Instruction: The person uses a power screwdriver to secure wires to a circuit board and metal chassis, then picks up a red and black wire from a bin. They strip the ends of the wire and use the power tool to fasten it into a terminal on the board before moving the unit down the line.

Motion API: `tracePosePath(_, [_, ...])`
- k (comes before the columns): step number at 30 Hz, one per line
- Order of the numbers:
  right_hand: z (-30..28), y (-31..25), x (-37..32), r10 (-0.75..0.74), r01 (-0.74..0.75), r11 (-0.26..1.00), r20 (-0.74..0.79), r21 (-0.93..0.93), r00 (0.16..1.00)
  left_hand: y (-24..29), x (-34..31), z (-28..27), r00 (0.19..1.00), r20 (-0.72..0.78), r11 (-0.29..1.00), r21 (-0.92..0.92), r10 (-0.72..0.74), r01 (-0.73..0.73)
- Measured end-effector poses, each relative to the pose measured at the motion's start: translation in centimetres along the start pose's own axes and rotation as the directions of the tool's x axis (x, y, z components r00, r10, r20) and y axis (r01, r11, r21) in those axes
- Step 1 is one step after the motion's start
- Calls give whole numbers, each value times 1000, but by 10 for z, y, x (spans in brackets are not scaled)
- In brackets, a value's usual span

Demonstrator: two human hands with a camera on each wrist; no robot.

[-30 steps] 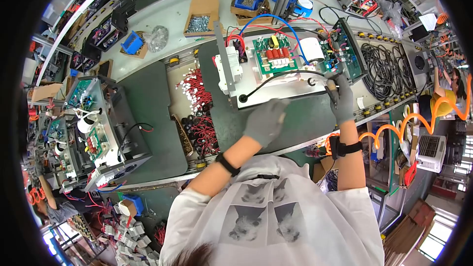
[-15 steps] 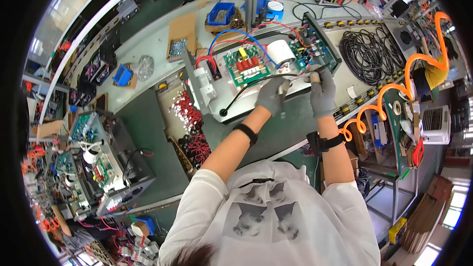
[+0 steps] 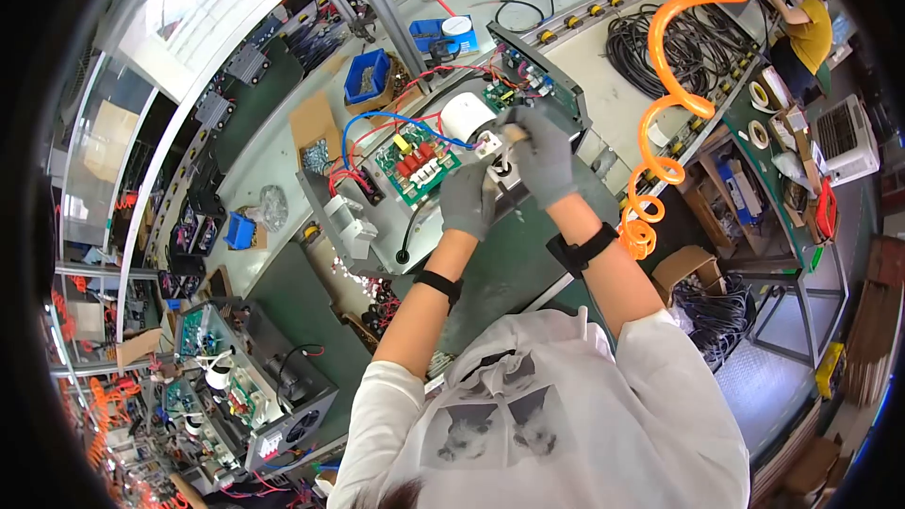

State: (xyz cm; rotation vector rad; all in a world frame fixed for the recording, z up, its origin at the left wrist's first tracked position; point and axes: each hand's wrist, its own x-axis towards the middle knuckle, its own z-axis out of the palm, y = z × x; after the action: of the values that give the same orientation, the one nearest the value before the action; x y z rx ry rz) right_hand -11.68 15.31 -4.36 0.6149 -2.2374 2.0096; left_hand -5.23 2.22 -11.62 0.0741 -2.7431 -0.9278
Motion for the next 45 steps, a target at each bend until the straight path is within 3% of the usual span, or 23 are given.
tracePosePath(2, [14, -1, 4, -173, 187, 972, 99, -144, 980, 0, -3, 17, 988, -142, 983, 179, 58, -32])
tracePosePath(5, [12, -16, 18, -52, 116, 951, 219, -288, 974, 10, 3, 16, 984, -165, 991, 103, -65, 82])
tracePosePath(7, [6, -19, 25, 177, -164, 984, 331, -66, 927, 14, 10, 18, 961, -248, 989, 48, -126, 142])
tracePosePath(9, [3, 5, 21, 48, -58, 997, 197, 46, 979, 15, 17, 18, 899, -393, 960, -265, -193, 90])
tracePosePath(10, [-1, 13, 19, -64, 55, 989, 56, 136, 996, 15, 20, 21, 897, -402, 963, -257, -183, 82])
tracePosePath(11, [-10, 19, 14, -20, 13, 994, 63, 107, 998, 16, 21, 24, 901, -317, 773, -633, -297, 32])
tracePosePath(12, [-16, 25, 7, -21, 14, 993, 61, 116, 998, 14, 18, 25, 911, -185, 442, -897, -367, -4])
tracePosePath(14, [-22, 38, -6, 218, -209, 964, 35, -161, 975, 16, 15, 15, 924, -225, 538, -842, -309, -25])
tracePosePath(16, [-18, 47, -19, 254, -239, 958, 82, -159, 964, 36, 17, -14, 859, -413, 605, -779, -303, -161])
tracePosePath(17, [-17, 50, -27, 296, -274, 947, 127, -166, 947, 35, 19, -27, 848, -477, 783, -609, -233, -127])
tracePosePath(20, [-7, 37, -38, 182, -129, 938, 142, -321, 973, 34, 20, -48, 799, -164, 183, -981, -578, -69])
tracePosePath(21, [-3, 38, -38, 80, -14, 928, 163, -372, 983, 32, 20, -51, 798, -171, 190, -979, -578, -72])
tracePosePath(24, [5, 34, -38, 50, 26, 934, 204, -356, 978, 20, 10, -52, 793, -124, 194, -981, -596, -8])
tracePosePath(26, [9, 47, -39, -12, 134, 889, 269, -439, 963, 9, 8, -53, 818, -76, 84, -996, -571, -34])
tracePosePath(27, [11, 46, -37, -76, 249, 824, 336, -509, 939, 6, 7, -53, 798, -54, 87, -996, -600, -1])
tracePosePath(31, [19, 42, -34, -14, 186, 791, 286, -583, 958, 7, 3, -53, 819, -28, 124, -991, -573, 53])
tracePosePath(33, [23, 62, -27, -89, 211, 816, 244, -538, 966, 12, 2, -50, 926, -214, 442, -895, -310, -59])
tracePosePath(34, [22, 70, -25, -88, 212, 815, 245, -539, 965, 11, 2, -45, 926, -214, 441, -896, -312, -59])
tracePosePath(36, [20, 81, -26, -131, 153, 904, 81, -398, 988, 0, 5, -31, 982, -187, 918, -386, 15, -87])
tracePosePath(37, [18, 72, -25, -60, 70, 938, 40, -339, 997, -5, 7, -25, 982, -190, 918, -388, 10, -84])
tracePosePath(39, [14, 89, -25, -37, 53, 937, 53, -345, 998, -11, 12, -11, 983, -109, 989, 3, 149, -149])
tracePosePath(44, [17, 105, -18, -7, 2, 960, -17, -280, 1000, -7, 5, 5, 936, -306, 974, -84, 177, -211])
tracePosePath(45, [18, 85, -17, 131, -140, 978, -65, -156, 989, -6, 4, 5, 913, -385, 960, -176, 135, -216])
